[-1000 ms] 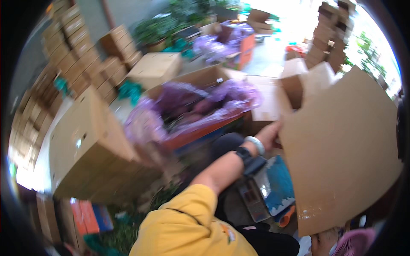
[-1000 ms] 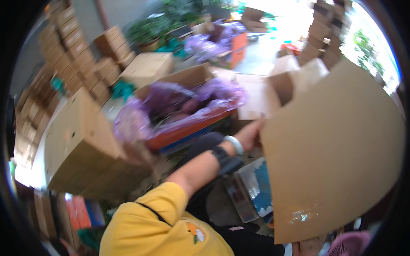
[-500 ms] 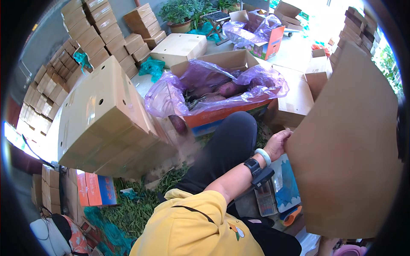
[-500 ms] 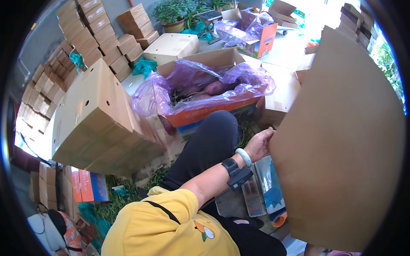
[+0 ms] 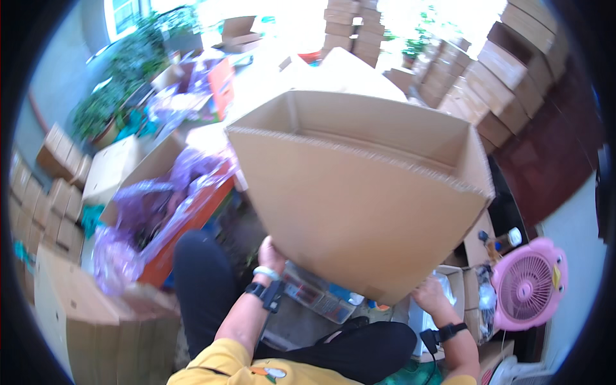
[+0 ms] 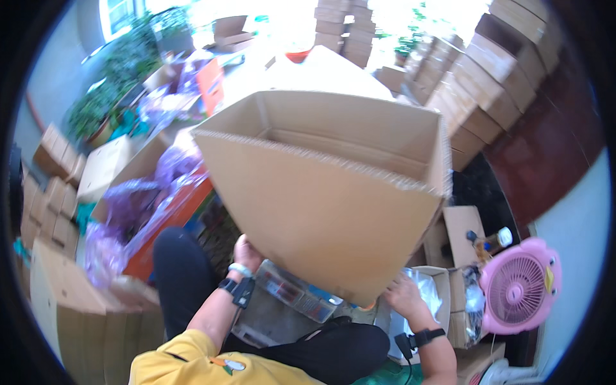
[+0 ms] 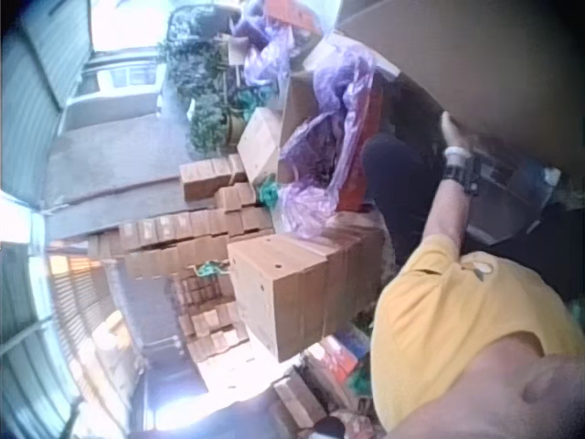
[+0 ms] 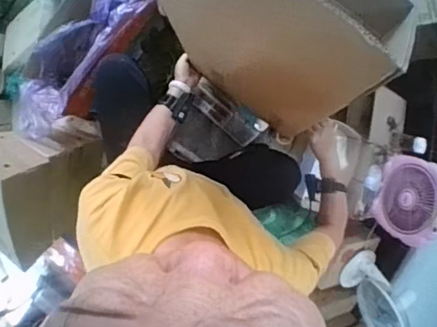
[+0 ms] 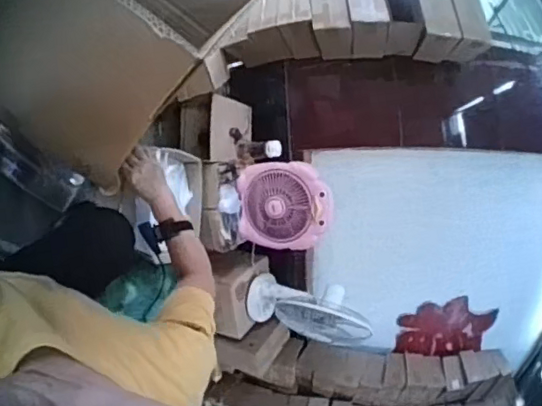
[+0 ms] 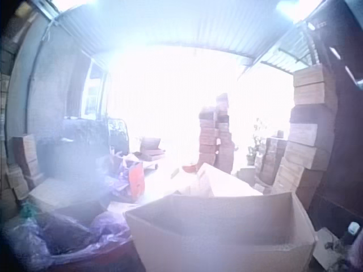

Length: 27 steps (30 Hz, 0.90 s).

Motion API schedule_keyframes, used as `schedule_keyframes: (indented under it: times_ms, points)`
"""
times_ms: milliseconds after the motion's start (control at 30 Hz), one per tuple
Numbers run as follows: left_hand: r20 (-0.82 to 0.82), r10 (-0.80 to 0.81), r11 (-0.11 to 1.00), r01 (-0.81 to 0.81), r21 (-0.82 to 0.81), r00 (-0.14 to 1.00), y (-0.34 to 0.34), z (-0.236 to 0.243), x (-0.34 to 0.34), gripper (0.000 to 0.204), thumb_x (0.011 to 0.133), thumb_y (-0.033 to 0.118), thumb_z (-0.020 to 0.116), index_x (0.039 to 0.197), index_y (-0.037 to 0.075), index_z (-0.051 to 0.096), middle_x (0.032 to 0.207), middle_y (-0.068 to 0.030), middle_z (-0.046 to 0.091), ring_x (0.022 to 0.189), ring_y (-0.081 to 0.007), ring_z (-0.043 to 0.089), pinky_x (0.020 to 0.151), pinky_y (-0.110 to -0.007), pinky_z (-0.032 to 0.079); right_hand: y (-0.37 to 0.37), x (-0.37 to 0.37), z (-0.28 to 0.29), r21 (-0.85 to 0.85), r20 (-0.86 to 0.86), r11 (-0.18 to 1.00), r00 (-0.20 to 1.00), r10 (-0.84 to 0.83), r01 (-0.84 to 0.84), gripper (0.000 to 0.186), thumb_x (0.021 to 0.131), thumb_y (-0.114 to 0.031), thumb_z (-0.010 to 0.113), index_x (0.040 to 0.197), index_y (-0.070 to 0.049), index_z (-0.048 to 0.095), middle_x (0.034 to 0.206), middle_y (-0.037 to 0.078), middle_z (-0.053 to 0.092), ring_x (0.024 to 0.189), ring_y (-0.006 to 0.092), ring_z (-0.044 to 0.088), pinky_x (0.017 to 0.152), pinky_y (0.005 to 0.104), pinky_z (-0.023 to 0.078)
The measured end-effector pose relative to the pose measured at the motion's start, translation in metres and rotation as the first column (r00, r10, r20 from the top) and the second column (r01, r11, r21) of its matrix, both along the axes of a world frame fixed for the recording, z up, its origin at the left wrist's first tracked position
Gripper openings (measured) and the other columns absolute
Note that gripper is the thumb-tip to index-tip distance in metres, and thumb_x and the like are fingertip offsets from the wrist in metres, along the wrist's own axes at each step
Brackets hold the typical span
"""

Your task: The person places sweet potatoes into a plastic bag, puts the bag into a cardboard box, weighs the box on a scale, and seals the box using a tape dispenser.

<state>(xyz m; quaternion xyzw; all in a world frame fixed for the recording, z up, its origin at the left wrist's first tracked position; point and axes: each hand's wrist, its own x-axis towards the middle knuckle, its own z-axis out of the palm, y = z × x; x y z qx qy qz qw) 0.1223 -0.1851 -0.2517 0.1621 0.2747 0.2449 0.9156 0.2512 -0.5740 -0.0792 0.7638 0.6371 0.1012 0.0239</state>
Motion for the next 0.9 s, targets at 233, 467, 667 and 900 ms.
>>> schedule_keyframes:
  times_ms: [233,467,667,900]
  points:
    - [-0.295,0.045,0.985,0.006,0.17,0.955,-0.004,-0.024,0.022,0.011,0.088,0.019,0.055,0.08,0.012,0.058,0.069,0.0044,0.053,0.063,-0.0091,0.047,0.057,-0.026,0.038,-0.027,0.008,-0.103,-0.322,-0.135,0.928,0.961,-0.243,0.19,0.025,0.079,-0.014,0.053,0.099,-0.009,0.068,0.11,0.009,0.063,0.106,0.0252,0.058,0.095,0.0367,0.043]
    - [-0.375,-0.139,0.972,0.199,0.126,0.917,0.01,-0.055,0.0,0.016,0.088,0.026,0.055,0.085,0.012,0.062,0.08,-0.0011,0.061,0.075,-0.0141,0.056,0.069,-0.03,0.044,-0.022,-0.036,-0.144,-0.018,-0.719,0.793,0.544,-0.434,0.609,0.033,0.083,-0.013,0.056,0.113,-0.002,0.059,0.114,0.019,0.06,0.11,0.0353,0.054,0.096,0.0419,0.042]
    - [-0.308,-0.257,0.922,0.328,0.204,0.916,0.032,0.004,-0.012,0.038,0.091,0.045,0.049,0.114,0.016,0.058,0.119,-0.0008,0.058,0.112,-0.0195,0.051,0.091,-0.044,0.039,-0.009,-0.035,-0.156,-0.117,-0.838,0.72,0.322,-0.442,0.684,0.03,0.081,-0.009,0.057,0.111,-0.006,0.062,0.113,0.018,0.062,0.109,0.0335,0.055,0.093,0.0401,0.045]
    - [-0.005,0.362,0.364,-0.137,0.921,0.932,0.008,0.174,-0.018,0.036,0.1,0.024,0.039,0.127,0.003,0.049,0.126,-0.0094,0.052,0.121,-0.0206,0.046,0.099,-0.039,0.036,-0.019,-0.038,-0.218,-0.047,-0.808,0.755,0.42,-0.414,0.654,0.025,0.08,-0.009,0.056,0.103,-0.005,0.063,0.103,0.019,0.065,0.098,0.0373,0.06,0.083,0.0417,0.049]
